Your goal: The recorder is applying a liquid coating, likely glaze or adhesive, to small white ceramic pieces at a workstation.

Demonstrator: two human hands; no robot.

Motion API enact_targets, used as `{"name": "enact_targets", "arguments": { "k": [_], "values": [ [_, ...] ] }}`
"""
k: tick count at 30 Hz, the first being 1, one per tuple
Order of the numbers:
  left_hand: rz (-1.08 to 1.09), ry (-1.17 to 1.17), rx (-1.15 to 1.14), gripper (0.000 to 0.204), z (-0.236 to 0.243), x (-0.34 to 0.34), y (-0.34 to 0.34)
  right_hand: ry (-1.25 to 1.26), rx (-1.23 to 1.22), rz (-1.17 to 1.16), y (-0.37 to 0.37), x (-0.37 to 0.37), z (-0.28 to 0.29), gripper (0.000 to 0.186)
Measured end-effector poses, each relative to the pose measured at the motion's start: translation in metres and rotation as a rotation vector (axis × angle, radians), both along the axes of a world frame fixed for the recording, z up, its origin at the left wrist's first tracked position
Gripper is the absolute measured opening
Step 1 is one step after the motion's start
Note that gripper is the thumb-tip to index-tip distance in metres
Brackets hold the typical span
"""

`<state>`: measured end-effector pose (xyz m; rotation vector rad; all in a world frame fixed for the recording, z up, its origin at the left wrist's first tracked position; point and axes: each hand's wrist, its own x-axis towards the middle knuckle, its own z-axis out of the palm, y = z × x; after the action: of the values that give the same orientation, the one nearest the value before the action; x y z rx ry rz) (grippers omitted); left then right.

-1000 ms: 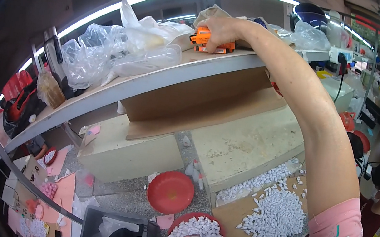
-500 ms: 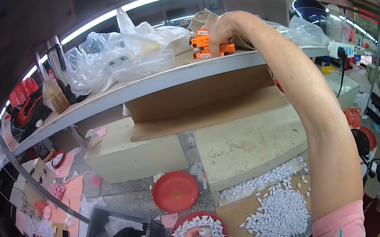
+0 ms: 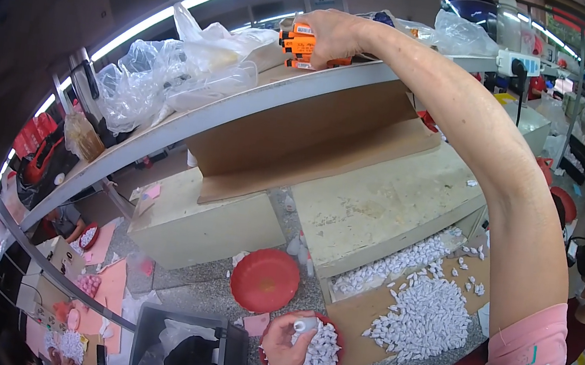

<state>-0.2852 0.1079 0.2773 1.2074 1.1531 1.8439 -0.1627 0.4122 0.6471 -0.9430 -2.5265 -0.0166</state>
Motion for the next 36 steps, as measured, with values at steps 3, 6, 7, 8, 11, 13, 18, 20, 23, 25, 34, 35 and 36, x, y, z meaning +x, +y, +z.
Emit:
{"name": "enact_targets", "arguments": {
  "k": [3, 6, 7, 8, 11, 13, 18, 20, 23, 25, 34, 35, 36],
  "values": [
    [0.018, 0.015, 0.062, 0.036, 0.023, 0.004, 0.007, 0.164, -0.023, 0.045, -0.001, 0.011, -0.009, 0.056],
    [0.002, -0.001, 0.148, 0.037, 0.045, 0.012, 0.019, 0.584, -0.083, 0.190, 0.011, 0.030, -0.015, 0.057],
    [-0.019, -0.020, 0.176, 0.037, 0.053, 0.014, 0.024, 0.758, -0.194, 0.298, 0.009, 0.039, -0.015, 0.054],
    [-0.020, 0.025, 0.224, 0.037, 0.065, 0.015, 0.032, 0.931, -0.307, 0.405, 0.008, 0.050, -0.014, 0.051],
    [-0.061, 0.061, 0.344, 0.038, 0.112, 0.024, 0.063, 1.092, -0.296, 0.461, 0.029, 0.105, -0.007, 0.054],
    [-0.101, -0.049, 0.442, 0.033, 0.149, 0.030, 0.086, 1.131, -0.283, 0.455, 0.023, 0.125, -0.010, 0.045],
    [-0.174, -0.119, 0.489, 0.027, 0.247, 0.039, 0.145, 1.098, -0.242, 0.210, 0.012, 0.194, -0.043, 0.069],
    [-0.019, 0.220, 0.472, 0.024, 0.285, 0.035, 0.169, 1.095, -0.262, 0.180, 0.001, 0.220, -0.053, 0.071],
    [0.352, 0.727, 0.376, 0.024, 0.338, 0.027, 0.200, 1.079, -0.316, 0.182, -0.022, 0.220, -0.065, 0.072],
    [0.463, 0.907, 0.311, 0.023, 0.360, 0.023, 0.223, 1.054, -0.344, 0.174, -0.034, 0.223, -0.070, 0.071],
    [0.674, 1.573, 0.129, 0.028, 0.376, 0.024, 0.282, 0.919, -0.229, 0.187, -0.038, 0.182, -0.047, 0.067],
    [0.681, 1.571, 0.130, 0.028, 0.381, 0.023, 0.285, 0.884, -0.205, 0.158, -0.036, 0.176, -0.042, 0.066],
    [0.740, 1.575, 0.150, 0.028, 0.388, 0.023, 0.286, 0.853, -0.193, 0.179, -0.038, 0.168, -0.035, 0.063]
  ]
}}
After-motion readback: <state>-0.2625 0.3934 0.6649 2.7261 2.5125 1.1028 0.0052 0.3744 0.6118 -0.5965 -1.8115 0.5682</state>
